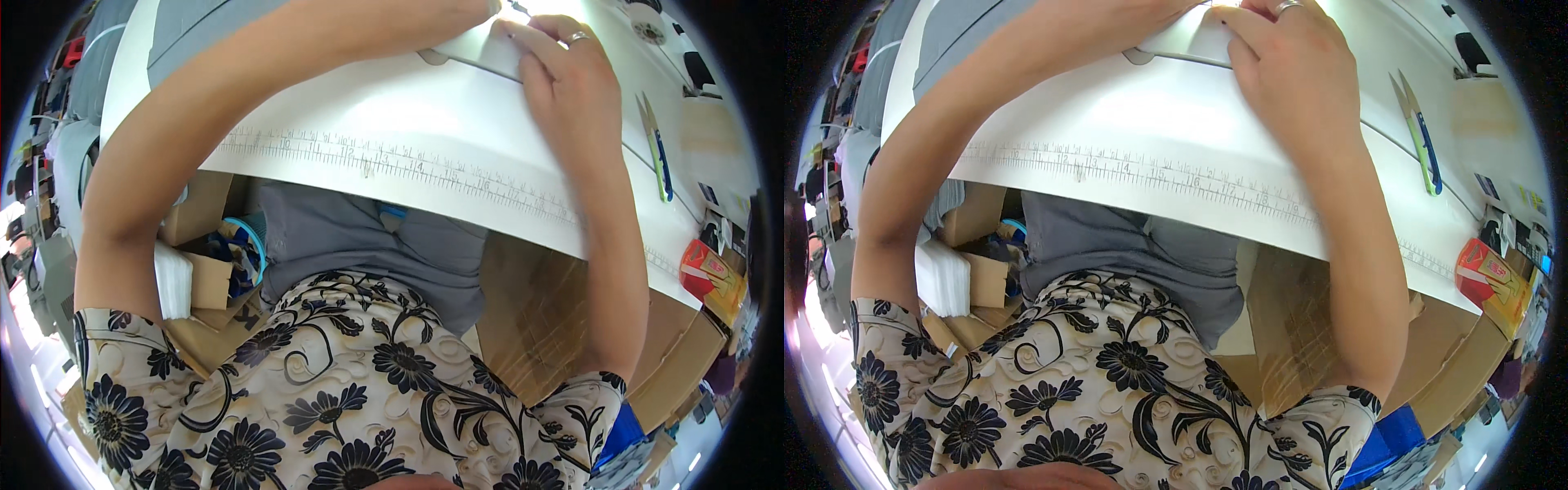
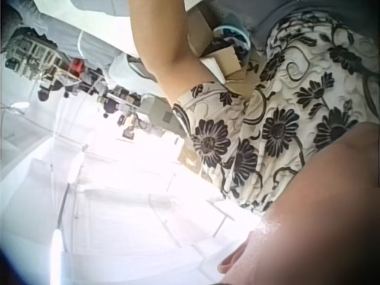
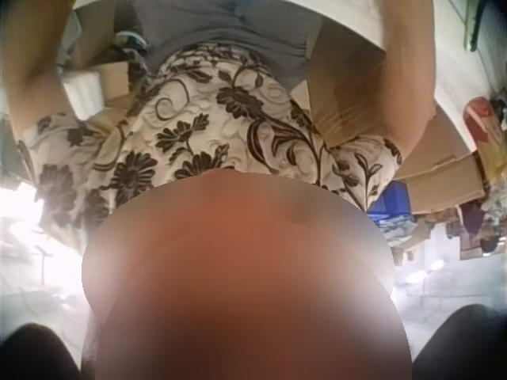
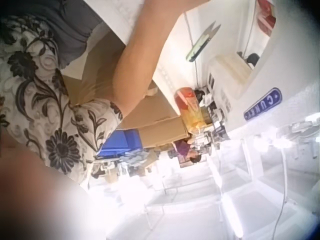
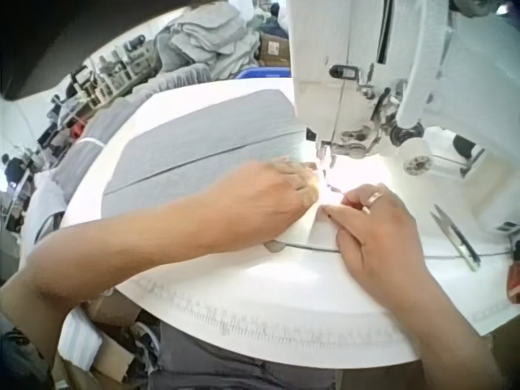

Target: The recorder is assembling a fabric sleeve by inserting foam padding and sewing the edges using an industrial sewing machine.

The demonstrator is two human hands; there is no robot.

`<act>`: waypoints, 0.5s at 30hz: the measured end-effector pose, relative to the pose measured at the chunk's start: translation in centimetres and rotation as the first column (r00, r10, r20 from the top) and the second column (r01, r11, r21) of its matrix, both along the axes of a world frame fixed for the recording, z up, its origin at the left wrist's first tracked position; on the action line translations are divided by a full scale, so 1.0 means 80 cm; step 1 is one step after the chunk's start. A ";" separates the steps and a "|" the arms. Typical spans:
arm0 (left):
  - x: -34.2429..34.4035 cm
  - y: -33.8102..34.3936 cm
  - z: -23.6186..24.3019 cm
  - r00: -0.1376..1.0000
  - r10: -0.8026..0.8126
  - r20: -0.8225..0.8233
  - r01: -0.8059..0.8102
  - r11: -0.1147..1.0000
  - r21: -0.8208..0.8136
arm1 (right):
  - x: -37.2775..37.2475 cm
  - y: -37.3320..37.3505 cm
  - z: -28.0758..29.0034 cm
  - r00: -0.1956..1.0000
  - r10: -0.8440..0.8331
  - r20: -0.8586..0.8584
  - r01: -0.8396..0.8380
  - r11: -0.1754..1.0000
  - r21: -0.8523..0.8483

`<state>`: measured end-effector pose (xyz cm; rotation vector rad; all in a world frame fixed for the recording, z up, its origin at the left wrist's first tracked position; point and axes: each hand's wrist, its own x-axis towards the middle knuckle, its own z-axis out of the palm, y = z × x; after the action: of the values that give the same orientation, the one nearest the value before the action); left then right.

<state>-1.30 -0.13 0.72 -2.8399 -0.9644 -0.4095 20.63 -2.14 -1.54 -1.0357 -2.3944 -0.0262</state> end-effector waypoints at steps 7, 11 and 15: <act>0.030 -0.020 0.026 0.963 0.141 -0.228 -0.158 0.986 -0.055 | 0.021 -0.017 0.008 0.990 -0.051 -0.128 0.037 0.993 -0.116; 0.025 -0.008 0.053 0.983 0.184 -0.003 -0.180 0.955 -0.236 | 0.020 -0.021 0.010 0.995 -0.001 -0.101 -0.004 0.999 -0.053; -0.004 0.000 0.052 0.976 0.141 0.169 -0.056 0.902 -0.428 | -0.011 -0.034 0.043 0.996 0.090 -0.019 -0.090 0.996 0.000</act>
<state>-1.66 -0.14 4.92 -3.1536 -1.3818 -0.5361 19.77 -4.87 1.91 -0.9228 -2.4219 0.0165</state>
